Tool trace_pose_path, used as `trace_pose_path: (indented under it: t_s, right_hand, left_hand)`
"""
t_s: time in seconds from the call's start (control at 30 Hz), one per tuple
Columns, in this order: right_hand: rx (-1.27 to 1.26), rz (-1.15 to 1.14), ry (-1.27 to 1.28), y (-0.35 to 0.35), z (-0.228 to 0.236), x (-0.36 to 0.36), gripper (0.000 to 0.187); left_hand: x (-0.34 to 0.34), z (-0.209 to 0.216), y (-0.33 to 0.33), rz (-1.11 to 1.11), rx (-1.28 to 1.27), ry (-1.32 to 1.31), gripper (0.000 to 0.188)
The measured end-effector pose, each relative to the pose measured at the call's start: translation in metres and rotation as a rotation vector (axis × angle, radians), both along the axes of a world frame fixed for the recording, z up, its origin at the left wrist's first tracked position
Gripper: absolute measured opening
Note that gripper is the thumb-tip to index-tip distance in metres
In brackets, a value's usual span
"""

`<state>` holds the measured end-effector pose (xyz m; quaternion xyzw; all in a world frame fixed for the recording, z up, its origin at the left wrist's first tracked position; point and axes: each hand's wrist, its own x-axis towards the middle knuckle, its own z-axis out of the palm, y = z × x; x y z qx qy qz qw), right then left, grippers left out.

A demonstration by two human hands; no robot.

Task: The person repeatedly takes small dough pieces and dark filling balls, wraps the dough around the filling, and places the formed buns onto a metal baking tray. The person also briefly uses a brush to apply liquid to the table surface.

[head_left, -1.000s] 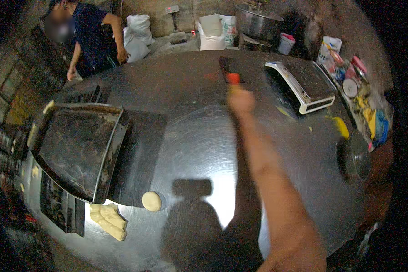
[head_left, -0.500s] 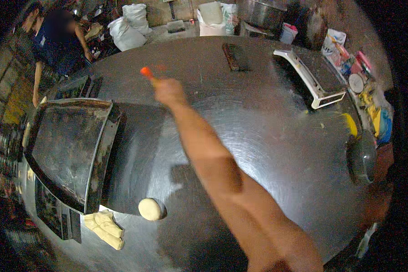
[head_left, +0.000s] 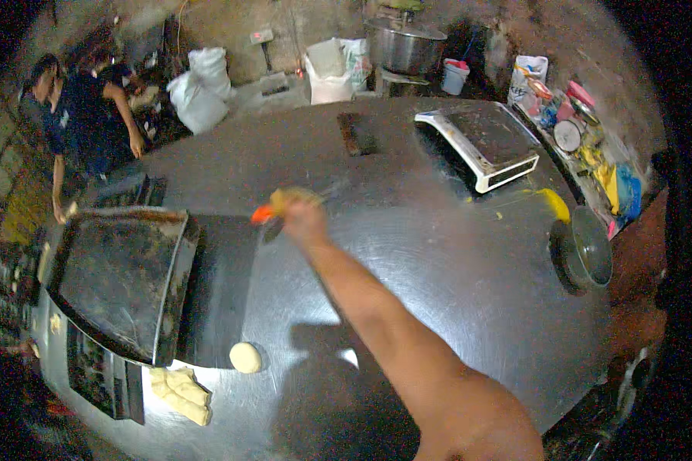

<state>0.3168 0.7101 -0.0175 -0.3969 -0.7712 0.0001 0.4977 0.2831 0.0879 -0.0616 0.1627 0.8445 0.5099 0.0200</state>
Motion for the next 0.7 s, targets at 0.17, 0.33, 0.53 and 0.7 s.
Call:
trace_pose_path:
  t_s: [0.17, 0.33, 0.53, 0.7]
  right_hand:
    - [-0.285, 0.165, -0.327, -0.032, 0.000, -0.028, 0.028]
    - [-0.234, 0.063, -0.360, 0.011, -0.005, 0.012, 0.036]
    - [-0.342, -0.061, -0.328, 0.087, -0.004, 0.022, 0.026]
    - [-0.438, -0.343, -0.332, 0.112, 0.001, 0.096, 0.023]
  left_hand:
    - [0.014, 0.024, 0.009, -0.047, 0.031, -0.137, 0.028]
    - [0.026, 0.047, -0.005, -0.075, 0.017, -0.364, 0.029]
    - [0.028, 0.055, -0.016, -0.053, -0.038, -0.445, 0.029]
    - [0.030, 0.050, -0.014, -0.044, -0.047, -0.448, 0.029]
